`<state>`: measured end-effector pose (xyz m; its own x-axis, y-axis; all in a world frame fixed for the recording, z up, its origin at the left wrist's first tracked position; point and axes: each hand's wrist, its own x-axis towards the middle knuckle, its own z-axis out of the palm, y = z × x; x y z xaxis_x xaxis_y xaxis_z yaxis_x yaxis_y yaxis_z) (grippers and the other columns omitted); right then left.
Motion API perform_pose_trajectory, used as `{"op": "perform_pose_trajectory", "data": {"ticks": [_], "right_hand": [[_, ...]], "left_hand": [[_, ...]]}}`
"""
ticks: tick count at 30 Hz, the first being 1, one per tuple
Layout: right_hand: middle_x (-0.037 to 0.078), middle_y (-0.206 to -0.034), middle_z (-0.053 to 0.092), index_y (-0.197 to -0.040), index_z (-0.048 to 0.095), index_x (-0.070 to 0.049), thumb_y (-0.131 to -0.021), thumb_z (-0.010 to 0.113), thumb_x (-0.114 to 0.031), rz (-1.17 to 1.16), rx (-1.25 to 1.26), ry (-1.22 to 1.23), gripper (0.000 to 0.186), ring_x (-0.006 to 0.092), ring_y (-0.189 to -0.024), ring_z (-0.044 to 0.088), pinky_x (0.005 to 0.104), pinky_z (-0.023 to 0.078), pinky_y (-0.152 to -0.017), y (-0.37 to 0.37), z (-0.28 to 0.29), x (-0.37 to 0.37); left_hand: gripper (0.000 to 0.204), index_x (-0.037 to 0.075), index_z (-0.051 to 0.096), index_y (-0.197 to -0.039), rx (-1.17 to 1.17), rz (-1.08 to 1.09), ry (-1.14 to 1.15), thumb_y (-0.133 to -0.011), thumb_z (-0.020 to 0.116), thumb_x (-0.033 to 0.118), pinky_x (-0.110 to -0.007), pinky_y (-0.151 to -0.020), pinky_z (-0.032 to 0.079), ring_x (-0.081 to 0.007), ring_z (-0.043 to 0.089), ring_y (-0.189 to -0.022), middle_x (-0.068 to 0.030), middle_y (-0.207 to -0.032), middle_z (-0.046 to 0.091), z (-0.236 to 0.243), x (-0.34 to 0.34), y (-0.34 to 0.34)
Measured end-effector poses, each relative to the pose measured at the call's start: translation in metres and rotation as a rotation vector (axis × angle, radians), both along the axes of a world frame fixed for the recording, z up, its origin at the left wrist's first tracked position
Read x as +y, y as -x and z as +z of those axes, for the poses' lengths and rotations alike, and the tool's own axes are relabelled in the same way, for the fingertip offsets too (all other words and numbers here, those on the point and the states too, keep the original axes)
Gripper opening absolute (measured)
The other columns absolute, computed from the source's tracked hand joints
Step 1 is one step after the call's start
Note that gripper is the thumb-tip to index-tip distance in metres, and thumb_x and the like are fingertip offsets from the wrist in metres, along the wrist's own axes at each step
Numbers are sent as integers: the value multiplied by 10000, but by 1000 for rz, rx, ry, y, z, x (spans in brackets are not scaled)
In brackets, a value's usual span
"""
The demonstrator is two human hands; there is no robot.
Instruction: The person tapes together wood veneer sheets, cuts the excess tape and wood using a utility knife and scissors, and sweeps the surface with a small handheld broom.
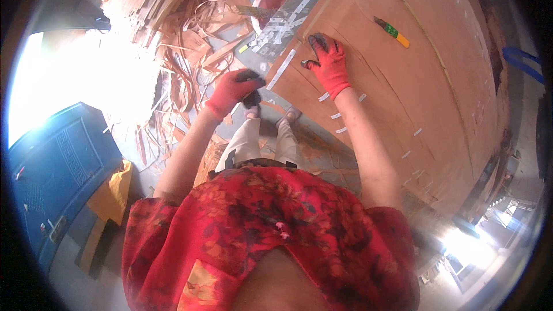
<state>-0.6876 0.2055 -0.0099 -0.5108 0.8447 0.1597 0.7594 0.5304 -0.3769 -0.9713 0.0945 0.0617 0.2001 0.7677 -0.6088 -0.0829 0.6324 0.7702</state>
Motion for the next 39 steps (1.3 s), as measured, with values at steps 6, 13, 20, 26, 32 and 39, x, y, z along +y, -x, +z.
{"op": "perform_pose_trajectory", "data": {"ticks": [6, 13, 20, 26, 32, 39], "right_hand": [[137, -1446, 475, -1451, 455, -89, -640, 887, -260, -40, 67, 37, 935, 380, -1312, 433, 497, 345, -1113, -2, 3, 0], [152, -1445, 472, -1465, 421, -85, -635, 878, -189, -124, 284, 21, 953, 388, -1343, 419, 512, 330, -1132, 0, -4, -7], [92, -1408, 513, -1370, 536, -163, -663, 842, -175, 60, 207, -97, 770, 361, -1313, 440, 533, 371, -1065, -18, -10, -11], [31, -1445, 510, -1362, 562, -174, -737, 787, -289, 92, -18, -83, 674, 339, -1293, 450, 524, 390, -1007, -16, 3, -16], [66, -1512, 464, -1386, 564, -173, -768, 764, -327, 10, -34, -58, 668, 341, -1316, 432, 526, 392, -1022, -11, 12, -14], [89, -1539, 431, -1363, 604, -266, -816, 728, -322, 178, -292, -43, 563, 365, -1356, 402, 549, 385, -1040, -11, 5, -21]], "left_hand": [[193, -11, 703, -988, -192, -20, -65, -922, 686, 170, -283, -524, 526, -176, 672, -588, -93, -738, 694, -17, 86, -73], [229, -56, 712, -968, -74, 89, 119, -870, 732, 150, -329, -564, 584, -192, 701, -619, -110, -796, 718, -63, 81, -85], [189, -50, 723, -927, -67, 169, 84, -844, 754, 117, -319, -601, 568, -188, 699, -640, -92, -791, 718, -65, 80, -90], [178, -39, 737, -897, 8, 159, 18, -824, 765, 121, -318, -606, 554, -163, 686, -651, -75, -791, 722, -63, 76, -92], [198, -38, 743, -891, -23, 183, 40, -816, 774, 142, -311, -616, 541, -134, 667, -662, -72, -793, 725, -56, 76, -93], [225, -37, 721, -982, -73, 153, 86, -880, 711, 163, -335, -567, 559, -189, 695, -636, -100, -765, 722, -54, 69, -89]]}}
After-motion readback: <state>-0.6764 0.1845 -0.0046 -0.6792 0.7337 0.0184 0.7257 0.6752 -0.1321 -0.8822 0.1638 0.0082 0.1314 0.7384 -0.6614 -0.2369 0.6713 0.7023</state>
